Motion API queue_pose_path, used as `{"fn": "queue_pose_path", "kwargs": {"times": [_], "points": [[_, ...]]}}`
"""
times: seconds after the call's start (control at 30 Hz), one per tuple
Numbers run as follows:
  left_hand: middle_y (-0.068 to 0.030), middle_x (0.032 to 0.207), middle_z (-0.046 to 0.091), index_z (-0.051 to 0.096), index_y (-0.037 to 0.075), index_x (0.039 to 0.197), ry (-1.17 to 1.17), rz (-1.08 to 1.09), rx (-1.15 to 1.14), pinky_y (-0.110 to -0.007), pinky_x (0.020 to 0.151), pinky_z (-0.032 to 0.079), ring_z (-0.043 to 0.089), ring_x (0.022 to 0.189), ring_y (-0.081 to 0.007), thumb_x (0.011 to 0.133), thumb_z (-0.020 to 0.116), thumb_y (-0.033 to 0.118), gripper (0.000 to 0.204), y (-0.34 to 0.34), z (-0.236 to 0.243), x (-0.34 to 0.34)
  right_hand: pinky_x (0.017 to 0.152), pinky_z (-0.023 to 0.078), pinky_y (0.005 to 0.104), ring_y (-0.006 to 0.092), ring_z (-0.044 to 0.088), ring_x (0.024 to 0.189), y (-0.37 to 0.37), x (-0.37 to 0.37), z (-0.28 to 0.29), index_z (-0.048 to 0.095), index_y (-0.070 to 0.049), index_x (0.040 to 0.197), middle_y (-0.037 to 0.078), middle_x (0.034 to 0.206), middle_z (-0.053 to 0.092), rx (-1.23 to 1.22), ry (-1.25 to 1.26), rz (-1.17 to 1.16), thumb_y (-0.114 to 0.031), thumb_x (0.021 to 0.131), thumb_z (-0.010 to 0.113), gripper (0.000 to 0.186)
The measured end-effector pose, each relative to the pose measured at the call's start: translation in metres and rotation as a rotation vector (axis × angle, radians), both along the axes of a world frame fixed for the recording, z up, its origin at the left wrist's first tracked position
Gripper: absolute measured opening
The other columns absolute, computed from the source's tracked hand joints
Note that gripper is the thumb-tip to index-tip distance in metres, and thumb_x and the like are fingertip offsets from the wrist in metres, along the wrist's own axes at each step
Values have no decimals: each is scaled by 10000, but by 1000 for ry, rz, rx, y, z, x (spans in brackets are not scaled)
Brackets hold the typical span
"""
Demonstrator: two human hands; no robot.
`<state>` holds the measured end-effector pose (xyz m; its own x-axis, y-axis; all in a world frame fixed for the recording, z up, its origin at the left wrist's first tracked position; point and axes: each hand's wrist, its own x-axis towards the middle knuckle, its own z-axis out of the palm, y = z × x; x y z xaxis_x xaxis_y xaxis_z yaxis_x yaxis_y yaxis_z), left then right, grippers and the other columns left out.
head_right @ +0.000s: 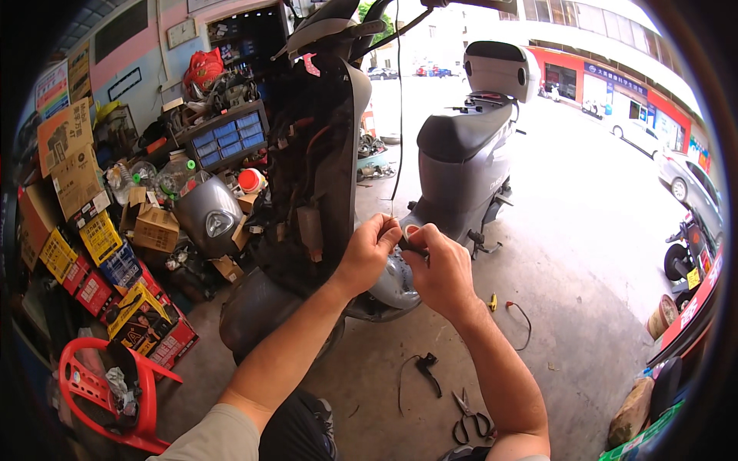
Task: Connecting and taping electrical wires on a scooter/motorcycle.
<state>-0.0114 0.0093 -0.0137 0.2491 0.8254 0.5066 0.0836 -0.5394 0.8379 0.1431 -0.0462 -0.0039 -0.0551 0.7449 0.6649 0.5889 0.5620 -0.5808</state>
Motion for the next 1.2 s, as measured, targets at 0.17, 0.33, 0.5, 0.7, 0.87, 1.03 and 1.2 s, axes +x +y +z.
{"fn": "queue_pose_path", "kwargs": {"times": [0.17,0.33,0.5,0.7,0.87,1.03,1.2], "points": [[21,825,553,570,7,966,-99,22,62,-232,713,443,500,771,-62,997,571,113,111,-6,1,10,656,518,386,324,671,745,3,4,-2,577,-20,967,143,891,691,21,2,-20,-78,796,742,245],[13,836,576,577,8,954,-78,-10,24,-230,716,446,508,776,-64,996,574,112,113,-6,4,6,674,526,378,320,673,756,0,5,0,587,-22,985,145,913,697,4,-6,-20,-81,800,740,247],[-22,824,594,583,-3,973,89,87,90,-260,729,458,524,779,-89,998,567,126,133,-6,3,4,691,523,378,316,676,764,0,8,1,590,-22,990,140,962,708,-20,11,21,-80,802,737,246],[-40,830,591,581,-8,1004,110,78,115,-278,725,458,513,781,-100,1003,557,138,148,-5,0,4,811,441,392,278,660,840,11,12,-4,599,-57,960,84,926,715,98,-117,-91,-84,779,745,235],[-39,835,589,575,-13,1015,101,36,74,-278,726,454,505,788,-97,1008,553,148,162,-4,3,5,834,399,379,245,622,861,19,8,-1,593,-81,966,43,837,691,177,-102,-157,-74,777,737,237],[-19,839,572,574,-11,1014,85,22,59,-266,717,443,491,784,-87,1013,546,151,164,-4,0,12,842,393,378,239,575,805,27,8,5,595,-104,964,21,737,625,157,-66,-205,-67,775,728,233],[16,818,548,590,4,1032,-56,-8,25,-210,655,408,466,733,-43,1022,527,154,163,0,-8,16,838,403,381,239,557,783,30,17,6,633,-119,912,34,729,613,159,-128,-120,-80,800,696,134]]}}
